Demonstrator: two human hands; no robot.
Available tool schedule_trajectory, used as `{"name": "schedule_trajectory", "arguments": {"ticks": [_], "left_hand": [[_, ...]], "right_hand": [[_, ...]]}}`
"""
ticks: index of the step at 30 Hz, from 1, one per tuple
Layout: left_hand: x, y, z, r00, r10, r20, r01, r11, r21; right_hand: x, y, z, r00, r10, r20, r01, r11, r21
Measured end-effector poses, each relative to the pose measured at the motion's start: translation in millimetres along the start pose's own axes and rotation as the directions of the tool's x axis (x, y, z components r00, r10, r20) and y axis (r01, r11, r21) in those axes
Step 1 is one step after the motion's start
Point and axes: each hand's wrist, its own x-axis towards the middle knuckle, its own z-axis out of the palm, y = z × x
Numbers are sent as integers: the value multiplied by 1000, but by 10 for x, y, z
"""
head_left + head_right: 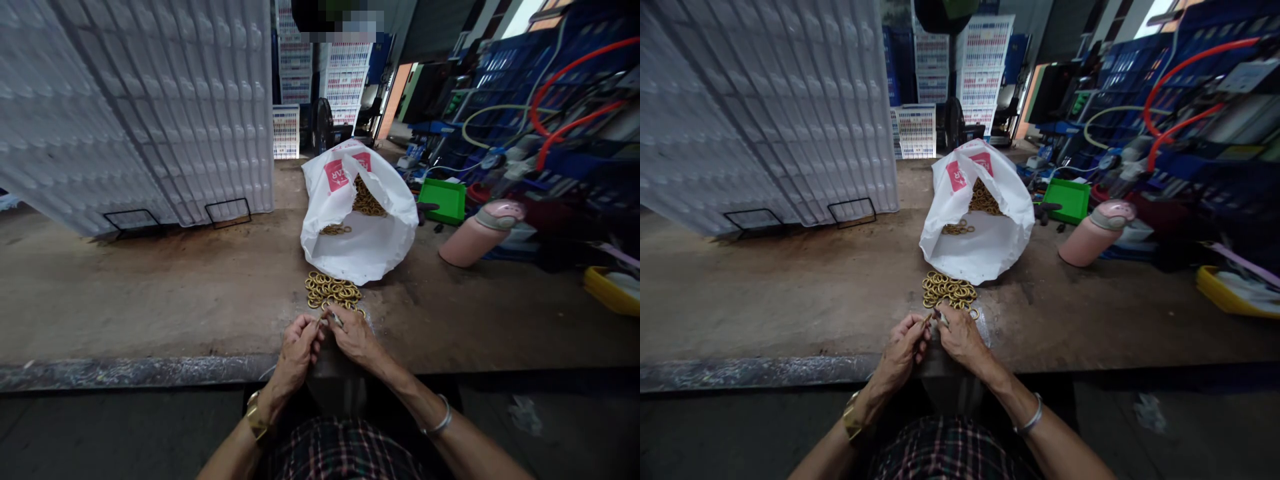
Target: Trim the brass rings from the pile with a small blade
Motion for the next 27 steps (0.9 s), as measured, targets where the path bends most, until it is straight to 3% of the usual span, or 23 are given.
{"name": "schedule_trajectory", "arguments": {"ticks": [4,10,15,18,21,27], "left_hand": [[8,6,17,1000,18,-23,-16,997,76],[-2,-11,17,996,83,-37,-77,989,125],[-156,40,25,995,59,80,-69,990,121],[-189,22,26,988,2,154,3,1000,-31],[-129,-35,4,987,-18,163,59,966,-253],[-37,-65,-61,990,-64,127,114,891,-439]], "right_hand": [[-68,7,28,993,-68,92,84,979,-184],[-77,5,52,983,-52,175,101,953,-285],[-32,79,-34,988,21,150,39,921,-388],[11,92,-95,995,73,68,-37,903,-428],[60,73,-120,997,71,0,-65,904,-422],[154,53,-74,994,101,33,-68,843,-533]]}}
